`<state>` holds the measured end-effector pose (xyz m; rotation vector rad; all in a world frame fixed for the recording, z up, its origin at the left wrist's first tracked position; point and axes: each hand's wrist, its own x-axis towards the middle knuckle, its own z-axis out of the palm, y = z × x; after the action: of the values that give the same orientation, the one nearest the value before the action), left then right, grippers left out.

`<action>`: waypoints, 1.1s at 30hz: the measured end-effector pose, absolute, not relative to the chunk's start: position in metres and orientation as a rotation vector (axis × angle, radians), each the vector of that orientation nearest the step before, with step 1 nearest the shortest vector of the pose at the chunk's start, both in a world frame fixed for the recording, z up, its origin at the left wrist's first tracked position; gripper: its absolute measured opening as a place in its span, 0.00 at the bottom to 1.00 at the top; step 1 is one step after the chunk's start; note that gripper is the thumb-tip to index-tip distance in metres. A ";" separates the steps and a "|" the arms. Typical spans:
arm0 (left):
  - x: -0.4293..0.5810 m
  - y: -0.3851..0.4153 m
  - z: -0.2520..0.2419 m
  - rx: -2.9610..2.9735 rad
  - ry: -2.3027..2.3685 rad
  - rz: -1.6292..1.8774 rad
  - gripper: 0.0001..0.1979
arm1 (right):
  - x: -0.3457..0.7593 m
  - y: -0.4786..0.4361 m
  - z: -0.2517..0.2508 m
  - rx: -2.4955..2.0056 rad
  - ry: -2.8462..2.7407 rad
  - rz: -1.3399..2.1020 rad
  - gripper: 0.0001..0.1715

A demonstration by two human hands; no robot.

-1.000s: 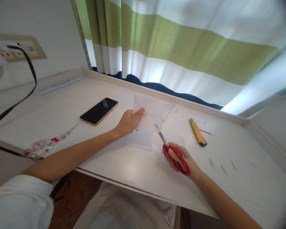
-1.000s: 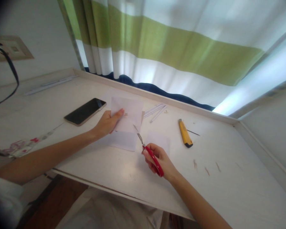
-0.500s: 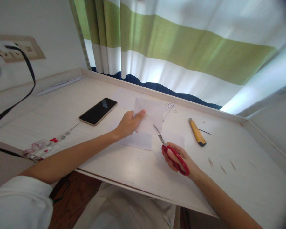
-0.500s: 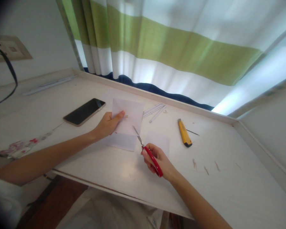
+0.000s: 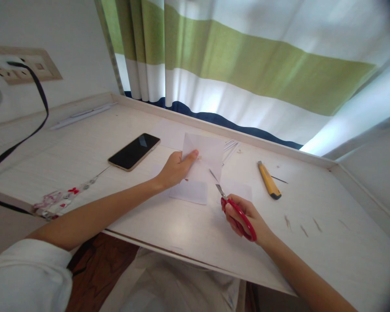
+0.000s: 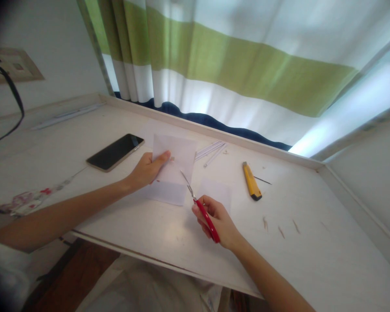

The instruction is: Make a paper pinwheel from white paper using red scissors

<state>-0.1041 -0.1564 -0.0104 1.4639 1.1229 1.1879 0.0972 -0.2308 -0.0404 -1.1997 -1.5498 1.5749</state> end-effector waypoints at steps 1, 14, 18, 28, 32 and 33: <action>-0.104 -0.156 -0.010 1.463 1.123 1.188 0.19 | 0.097 -0.231 -0.041 -1.201 -1.556 1.569 0.17; -0.105 -0.154 -0.017 1.485 1.104 1.187 0.21 | 0.100 -0.227 -0.045 -1.169 -1.519 1.617 0.18; -0.105 -0.153 -0.020 1.486 1.103 1.188 0.21 | 0.100 -0.227 -0.044 -1.161 -1.519 1.644 0.20; -0.104 -0.156 -0.021 1.498 1.100 1.186 0.21 | 0.100 -0.228 -0.042 -1.154 -1.540 1.650 0.21; -0.104 -0.156 -0.021 1.497 1.096 1.186 0.21 | 0.098 -0.229 -0.042 -1.156 -1.546 1.620 0.19; -0.103 -0.157 -0.020 1.497 1.095 1.186 0.21 | 0.098 -0.230 -0.042 -1.156 -1.547 1.614 0.19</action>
<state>-0.1034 -0.1566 -0.0205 1.4967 1.0951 1.1863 0.0980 -0.2295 -0.0416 -1.1563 -1.5465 1.6143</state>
